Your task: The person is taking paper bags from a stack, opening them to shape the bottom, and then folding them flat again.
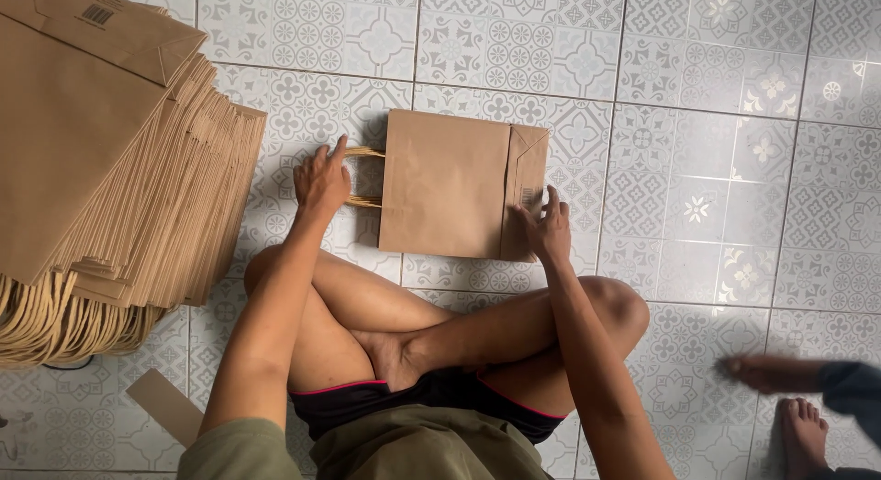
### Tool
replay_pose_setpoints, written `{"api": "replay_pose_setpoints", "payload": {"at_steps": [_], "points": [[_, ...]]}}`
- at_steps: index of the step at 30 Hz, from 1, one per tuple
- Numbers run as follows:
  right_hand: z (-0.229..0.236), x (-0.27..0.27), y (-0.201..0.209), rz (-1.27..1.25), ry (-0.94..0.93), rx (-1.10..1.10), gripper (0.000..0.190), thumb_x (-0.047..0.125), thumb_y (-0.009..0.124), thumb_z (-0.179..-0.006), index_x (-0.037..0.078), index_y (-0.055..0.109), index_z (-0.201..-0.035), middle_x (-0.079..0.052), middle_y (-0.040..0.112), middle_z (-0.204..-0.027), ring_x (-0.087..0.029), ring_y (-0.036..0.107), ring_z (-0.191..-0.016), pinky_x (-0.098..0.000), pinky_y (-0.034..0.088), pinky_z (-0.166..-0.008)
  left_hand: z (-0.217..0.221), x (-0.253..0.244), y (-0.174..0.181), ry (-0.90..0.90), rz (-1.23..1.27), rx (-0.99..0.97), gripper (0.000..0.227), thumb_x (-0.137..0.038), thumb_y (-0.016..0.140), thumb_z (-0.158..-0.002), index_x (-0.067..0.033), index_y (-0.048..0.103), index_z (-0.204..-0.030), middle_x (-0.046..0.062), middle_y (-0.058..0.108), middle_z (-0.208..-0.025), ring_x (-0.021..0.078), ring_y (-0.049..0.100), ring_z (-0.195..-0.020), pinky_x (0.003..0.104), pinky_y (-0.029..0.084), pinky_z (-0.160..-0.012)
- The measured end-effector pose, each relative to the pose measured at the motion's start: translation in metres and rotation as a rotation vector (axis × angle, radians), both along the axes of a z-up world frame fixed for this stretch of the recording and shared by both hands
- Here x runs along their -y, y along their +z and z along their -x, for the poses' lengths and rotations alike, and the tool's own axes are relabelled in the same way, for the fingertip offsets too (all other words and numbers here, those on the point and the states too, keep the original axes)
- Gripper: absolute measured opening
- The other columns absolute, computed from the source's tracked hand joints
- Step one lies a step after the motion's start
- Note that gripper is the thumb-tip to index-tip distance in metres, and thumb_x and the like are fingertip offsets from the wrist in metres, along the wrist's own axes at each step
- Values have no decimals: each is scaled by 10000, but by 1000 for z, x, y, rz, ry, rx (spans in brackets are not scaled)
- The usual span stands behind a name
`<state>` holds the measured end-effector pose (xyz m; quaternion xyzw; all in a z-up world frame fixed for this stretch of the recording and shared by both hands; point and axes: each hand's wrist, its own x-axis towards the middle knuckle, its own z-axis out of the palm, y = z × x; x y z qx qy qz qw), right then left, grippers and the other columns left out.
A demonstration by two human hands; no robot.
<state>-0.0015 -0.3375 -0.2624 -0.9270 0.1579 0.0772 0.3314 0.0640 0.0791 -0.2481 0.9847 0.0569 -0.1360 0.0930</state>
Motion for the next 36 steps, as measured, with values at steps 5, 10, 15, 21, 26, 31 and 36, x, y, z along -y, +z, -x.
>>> {"api": "replay_pose_setpoints", "payload": {"at_steps": [5,10,15,21,26,31,36], "points": [[9,-15,37,231,300,-31,874,659,589,-954,211,293,-1644,-270,289,-1635,-516,347,-1460,-695,407,-1086,37,47,35,-436,129,442,479,-191,640,-932,-117,637,-1405,256,457,-1539,481,441,-1399,606,455,-1028],[17,-21,21,241,539,-80,902,577,658,-903,256,270,-1652,-233,232,-1683,-467,238,-1530,-625,330,-1184,56,59,-25,-502,110,90,713,-579,467,-1006,-260,320,-1627,119,177,-1731,394,139,-1583,623,58,-1248],[11,-18,12,215,568,-189,929,639,616,-906,330,181,-1666,-195,168,-1707,-438,167,-1555,-631,320,-1187,47,53,-68,-456,85,23,745,-690,429,-962,-401,247,-1624,-22,75,-1749,401,94,-1581,702,-13,-1220],[10,-23,28,224,591,-249,919,690,571,-915,357,153,-1663,-155,121,-1724,-381,124,-1580,-665,279,-1189,47,61,-72,-406,47,103,762,-641,588,-904,-422,340,-1590,-46,132,-1743,422,132,-1571,767,-9,-1181],[11,-29,49,291,600,-301,887,660,578,-926,342,187,-1656,-138,121,-1727,-352,137,-1584,-698,295,-1170,74,67,-54,-365,143,257,524,-379,712,-933,-235,600,-1425,117,274,-1685,402,217,-1557,634,301,-1185],[-40,-4,-13,387,672,-262,822,746,655,-841,403,418,-1549,-96,365,-1626,-346,392,-1483,-644,423,-1108,143,9,73,-21,547,326,319,-395,685,-965,-256,727,-1250,36,708,-1224,252,696,-1116,405,566,-927],[-112,-57,20,192,683,-209,771,784,643,-864,229,649,-1400,-278,517,-1480,-440,460,-1438,-556,461,-1098,216,-123,160,364,754,467,229,-269,662,-998,-218,756,-1200,30,798,-1052,202,768,-969,331,605,-849]]}}
